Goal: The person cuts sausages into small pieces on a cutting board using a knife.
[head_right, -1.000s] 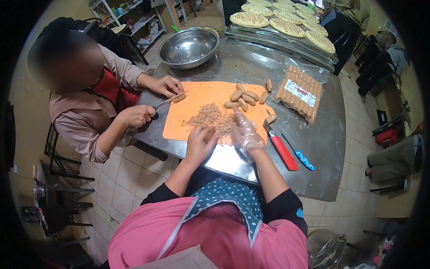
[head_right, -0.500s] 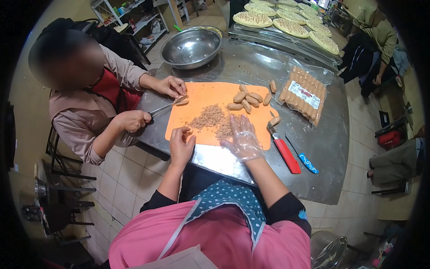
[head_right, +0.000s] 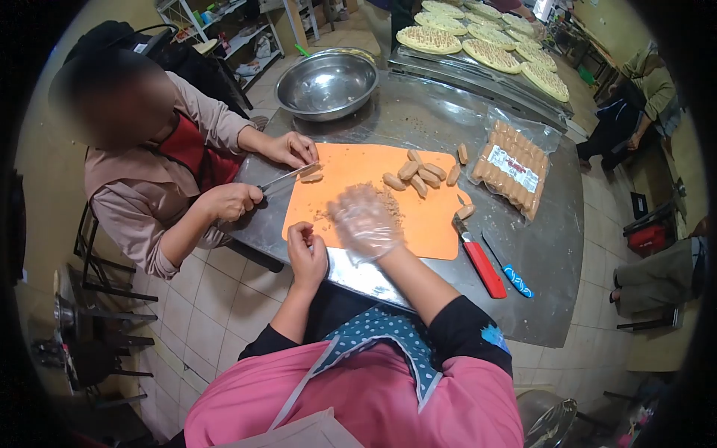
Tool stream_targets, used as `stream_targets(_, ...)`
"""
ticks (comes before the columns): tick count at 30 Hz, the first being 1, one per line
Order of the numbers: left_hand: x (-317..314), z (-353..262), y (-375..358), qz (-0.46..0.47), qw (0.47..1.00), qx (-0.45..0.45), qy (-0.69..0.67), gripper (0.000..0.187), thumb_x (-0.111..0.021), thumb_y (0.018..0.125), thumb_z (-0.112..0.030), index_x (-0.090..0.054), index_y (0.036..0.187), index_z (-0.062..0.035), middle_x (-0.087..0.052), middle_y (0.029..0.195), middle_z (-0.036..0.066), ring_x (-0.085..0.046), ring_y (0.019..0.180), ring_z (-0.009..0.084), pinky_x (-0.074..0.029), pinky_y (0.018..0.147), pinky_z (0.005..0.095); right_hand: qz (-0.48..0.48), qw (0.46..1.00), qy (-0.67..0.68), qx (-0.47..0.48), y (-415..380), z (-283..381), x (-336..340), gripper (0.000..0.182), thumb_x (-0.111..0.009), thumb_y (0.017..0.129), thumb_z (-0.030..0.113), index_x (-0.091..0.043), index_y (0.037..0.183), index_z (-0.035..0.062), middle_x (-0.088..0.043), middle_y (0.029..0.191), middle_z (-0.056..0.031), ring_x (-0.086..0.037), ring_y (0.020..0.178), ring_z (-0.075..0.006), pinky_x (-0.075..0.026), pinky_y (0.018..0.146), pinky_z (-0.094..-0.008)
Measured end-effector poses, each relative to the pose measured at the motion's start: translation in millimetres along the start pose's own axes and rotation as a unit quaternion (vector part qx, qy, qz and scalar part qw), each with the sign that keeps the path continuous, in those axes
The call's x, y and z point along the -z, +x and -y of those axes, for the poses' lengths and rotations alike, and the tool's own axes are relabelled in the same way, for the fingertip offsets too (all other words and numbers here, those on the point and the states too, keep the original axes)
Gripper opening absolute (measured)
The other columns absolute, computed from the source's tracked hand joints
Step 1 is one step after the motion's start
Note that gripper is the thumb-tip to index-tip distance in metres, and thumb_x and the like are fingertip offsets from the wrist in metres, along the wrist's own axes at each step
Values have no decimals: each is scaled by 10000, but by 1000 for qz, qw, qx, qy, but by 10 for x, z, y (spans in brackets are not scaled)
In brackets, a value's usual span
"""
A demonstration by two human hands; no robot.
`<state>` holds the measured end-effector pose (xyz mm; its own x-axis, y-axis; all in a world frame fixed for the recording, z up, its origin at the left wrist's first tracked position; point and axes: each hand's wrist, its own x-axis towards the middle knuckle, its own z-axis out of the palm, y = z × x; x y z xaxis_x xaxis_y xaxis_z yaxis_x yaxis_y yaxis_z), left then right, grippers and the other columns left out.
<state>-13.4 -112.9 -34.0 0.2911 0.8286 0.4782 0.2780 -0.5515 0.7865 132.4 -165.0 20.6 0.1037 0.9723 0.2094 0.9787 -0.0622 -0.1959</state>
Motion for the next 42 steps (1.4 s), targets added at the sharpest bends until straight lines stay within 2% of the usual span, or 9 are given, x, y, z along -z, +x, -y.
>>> stream_targets(2, 10, 22, -27, -21, 1000, -16, -14, 199, -499, 765, 29, -483, 961, -8, -489, 851, 85, -482, 689, 137, -422, 628, 251, -10, 989, -42, 145, 137, 146, -176, 420, -522, 812, 282, -525, 1190, 98, -511, 1243, -133, -418, 1242, -286, -251, 1053, -487)
stream_targets(5, 28, 36, -53, -26, 998, 12, -51, 255, -491, 761, 34, -458, 1009, -17, -460, 876, 66, -461, 716, 119, -415, 636, 232, -51, 980, 5, 190, 284, 227, -431, 322, -443, 846, 213, -573, 1112, 87, -536, 1215, -133, -427, 1233, -299, -242, 1055, -491)
stream_targets(8, 41, 27, -52, -20, 1000, -3, -13, 275, -502, 756, 30, -467, 1025, -12, -465, 877, 69, -466, 715, 122, -421, 642, 236, -10, 984, -40, 176, 385, 183, -462, 369, -541, 784, 282, -545, 1083, 66, -541, 1186, -140, -448, 1211, -298, -235, 1062, -489)
stream_targets(11, 28, -44, -37, -17, 999, 25, -23, 274, -509, 730, 6, -497, 1004, 8, -488, 834, 115, -492, 737, 225, -428, 710, 339, 46, 990, -44, 127, 340, 140, -177, 319, -561, 762, 254, -552, 999, 41, -564, 1083, -152, -495, 1135, -295, -249, 1050, -495)
stream_targets(19, 37, -108, -2, 6, 1000, 1, 14, 296, -522, 721, -3, -507, 1017, -5, -502, 813, 104, -508, 733, 226, -436, 715, 343, 40, 993, -54, 97, 4, -227, -29, 274, -535, 742, 175, -578, 984, 55, -578, 990, -139, -525, 1059, -283, -276, 1038, -483)
stream_targets(29, 47, -138, 19, 14, 998, -37, 46, 294, -531, 720, 23, -515, 1013, 1, -499, 797, 97, -503, 716, 200, -439, 675, 308, -174, 977, 93, 76, -402, -681, 121, 189, -590, 798, 88, -601, 986, 65, -603, 1043, -123, -566, 1052, -283, -453, 919, -387)
stream_targets(32, 43, -137, 20, 17, 998, -38, 50, 284, -537, 720, 15, -525, 1003, -4, -505, 789, 94, -507, 712, 201, -439, 674, 311, -171, 984, 47, 16, -578, -614, 277, 240, -615, 769, 80, -604, 1009, 65, -610, 1035, -119, -574, 1041, -282, -463, 910, -382)
stream_targets(39, 28, -168, 25, 26, 997, -31, 65, 272, -549, 714, -22, -542, 986, -15, -519, 796, 107, -535, 737, 245, -444, 689, 359, -35, 975, 25, 218, -916, -386, 166, 377, -559, 730, 110, -572, 1098, 26, -570, 1145, -131, -546, 1069, -278, -448, 911, -386)
stream_targets(42, 33, -171, 30, 26, 997, -33, 72, 267, -558, 717, -37, -545, 983, -19, -520, 795, 104, -536, 738, 245, -443, 694, 360, 3, 978, 12, 207, -899, -366, 131, 343, -541, 740, 94, -575, 1071, 9, -573, 1097, -127, -552, 1023, -270, -455, 888, -360)
